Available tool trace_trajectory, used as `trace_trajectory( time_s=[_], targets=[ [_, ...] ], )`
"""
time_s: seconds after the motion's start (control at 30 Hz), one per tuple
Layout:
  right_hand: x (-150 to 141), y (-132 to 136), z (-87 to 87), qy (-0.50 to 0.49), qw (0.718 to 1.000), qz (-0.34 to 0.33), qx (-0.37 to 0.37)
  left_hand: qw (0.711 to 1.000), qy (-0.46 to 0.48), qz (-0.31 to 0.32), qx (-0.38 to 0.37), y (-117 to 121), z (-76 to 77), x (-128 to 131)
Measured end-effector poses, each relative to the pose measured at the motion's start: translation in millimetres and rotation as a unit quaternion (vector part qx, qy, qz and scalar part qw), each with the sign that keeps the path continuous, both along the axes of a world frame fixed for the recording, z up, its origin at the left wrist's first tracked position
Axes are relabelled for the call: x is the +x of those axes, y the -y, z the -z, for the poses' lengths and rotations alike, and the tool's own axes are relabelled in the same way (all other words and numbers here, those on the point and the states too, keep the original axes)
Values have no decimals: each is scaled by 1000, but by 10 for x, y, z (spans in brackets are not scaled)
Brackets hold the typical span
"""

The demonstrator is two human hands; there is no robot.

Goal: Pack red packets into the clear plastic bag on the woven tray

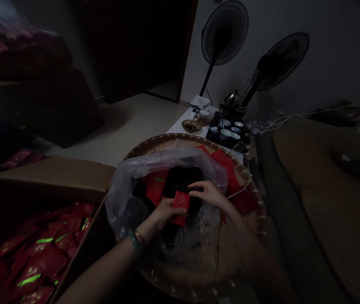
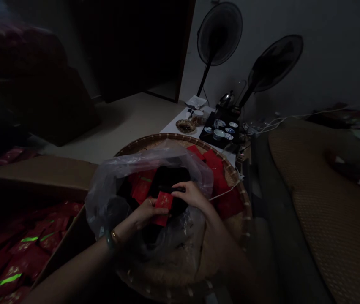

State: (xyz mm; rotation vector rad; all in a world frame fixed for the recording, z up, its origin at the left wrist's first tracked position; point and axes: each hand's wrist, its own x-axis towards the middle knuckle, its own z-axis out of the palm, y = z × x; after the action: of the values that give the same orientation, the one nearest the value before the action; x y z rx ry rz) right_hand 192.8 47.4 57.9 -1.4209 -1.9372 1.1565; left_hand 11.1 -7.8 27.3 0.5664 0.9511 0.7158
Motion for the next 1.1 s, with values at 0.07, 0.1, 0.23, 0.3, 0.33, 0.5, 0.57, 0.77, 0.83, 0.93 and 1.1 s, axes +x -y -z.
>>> trace_trajectory(
  time_s=[0.07, 0.1, 0.23, 0.3, 0.33, 0.5, 0.57, 0.77, 0.83, 0.93, 1.1],
  targets=[
    [-5, 0, 13, -1, 1000, -2, 4, 1000, 1, 2, -1, 12, -4, -8],
    [-8, 0, 18, -1, 1000, -3, 4, 1000, 4, 1, -2, 16, -7, -11],
    [-14, -6, 16, -1, 1000, 4, 0, 1000, 22, 7, -9, 20, -10, -13],
    [-14, -12, 7, -5, 1000, 9, -1, 999, 38, -3, -4, 15, -11, -12],
    [-14, -17, 4, -8, 1000, 12, -2, 999, 46, -15, 1, 11, -13, -12],
    [9, -55, 16, -21, 999, -2, -40, 998, 39, -48, 16, -2, -21, -16],
    [38, -76, 31, -40, 997, -11, -69, 998, 37, -41, 20, -3, -23, -18],
    [209, -153, 62, -128, 982, 18, -140, 999, 26, -43, 15, -12, -13, -45],
    [235, -162, 67, -123, 984, 27, -128, 999, 20, -43, 9, -16, -9, -52],
    [185, -135, 74, -85, 992, 8, -98, 999, 23, -40, 14, -21, -10, -35],
    [15, -78, 56, -33, 999, 6, -37, 999, 32, -39, 15, -33, -17, 15]
  ],
)
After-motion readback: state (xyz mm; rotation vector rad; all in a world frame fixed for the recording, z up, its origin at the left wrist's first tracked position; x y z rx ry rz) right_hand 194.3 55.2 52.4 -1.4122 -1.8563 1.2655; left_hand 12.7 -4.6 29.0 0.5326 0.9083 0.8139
